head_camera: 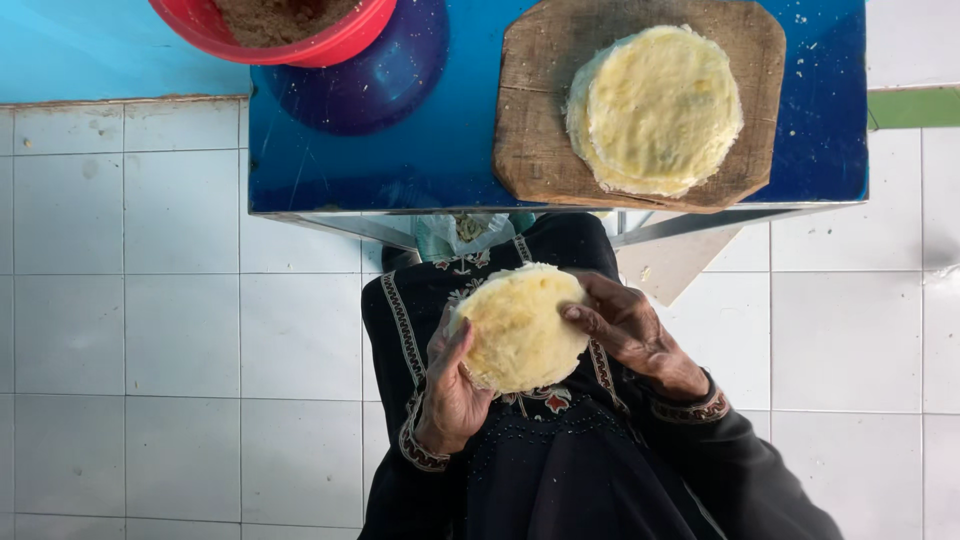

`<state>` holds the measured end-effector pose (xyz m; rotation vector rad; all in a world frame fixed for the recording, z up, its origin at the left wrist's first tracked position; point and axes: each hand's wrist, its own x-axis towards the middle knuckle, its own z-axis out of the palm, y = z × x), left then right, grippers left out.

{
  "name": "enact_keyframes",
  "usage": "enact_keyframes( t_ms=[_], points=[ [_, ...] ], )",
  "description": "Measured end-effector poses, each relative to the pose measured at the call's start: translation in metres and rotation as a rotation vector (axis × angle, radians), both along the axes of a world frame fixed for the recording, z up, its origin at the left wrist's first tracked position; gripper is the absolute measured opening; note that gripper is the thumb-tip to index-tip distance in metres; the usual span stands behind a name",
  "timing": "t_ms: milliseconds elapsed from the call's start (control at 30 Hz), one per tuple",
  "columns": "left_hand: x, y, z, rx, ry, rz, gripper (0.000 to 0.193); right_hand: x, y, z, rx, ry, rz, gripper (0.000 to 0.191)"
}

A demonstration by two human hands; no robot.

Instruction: The person sits at a table and stretches a ball of dough by hand, pulling and thinning it into a large round sheet. They peel thin layers off the dough, stretch the pieces further by hand, and stack the finished thin sheets on a wooden board on the table.

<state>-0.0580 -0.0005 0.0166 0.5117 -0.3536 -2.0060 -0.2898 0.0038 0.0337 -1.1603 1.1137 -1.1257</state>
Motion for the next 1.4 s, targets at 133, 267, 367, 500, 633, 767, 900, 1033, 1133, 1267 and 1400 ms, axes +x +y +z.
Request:
enact_keyframes(
  t_ms=[133,267,367,500,633,767,900,1033,1133,1267,1400],
  points=[
    [0.002,0.004,-0.007,-0.107,-0.095,-0.118,0.051,-0.009,0.024,-0.028,0.105,-0.256,-0.036,0.033],
    [0.002,0.003,-0.012,-0.191,-0.253,-0.150,0.067,-0.017,0.027,-0.045,-0.115,-0.173,-0.069,0.028],
    [-0.011,-0.001,-0.017,-0.297,-0.513,0.002,0.081,-0.010,0.030,-0.042,-0.511,0.188,-0.121,0.025],
    [-0.017,0.011,-0.022,0.257,0.368,-0.225,0.093,0.022,0.039,-0.021,-0.957,0.738,-0.152,0.038],
    [-0.010,0.014,-0.036,0.130,0.100,-0.216,0.088,0.041,0.042,0.001,-0.858,0.691,-0.001,0.041],
    [-0.009,0.017,-0.058,0.064,0.061,-0.209,0.083,0.040,0.033,0.008,-0.675,0.457,-0.055,0.052],
    [-0.016,0.024,-0.077,-0.112,-0.035,-0.210,0.079,0.037,0.024,-0.001,-0.841,0.560,-0.105,0.037],
    [-0.010,0.030,-0.087,-0.188,0.259,-0.290,0.067,0.038,0.024,-0.016,-0.883,0.657,-0.102,0.017],
    [-0.002,0.033,-0.096,-0.183,-0.058,-0.369,0.054,0.033,0.027,-0.025,-0.424,0.334,-0.066,0.012],
    [0.004,0.030,-0.111,-0.852,-0.598,-0.228,0.021,0.022,0.027,-0.027,-0.269,0.258,-0.036,0.018],
    [0.009,0.033,-0.115,-1.142,-0.859,-0.151,0.024,0.022,0.028,-0.030,-0.480,0.333,-0.021,0.032]
  ],
)
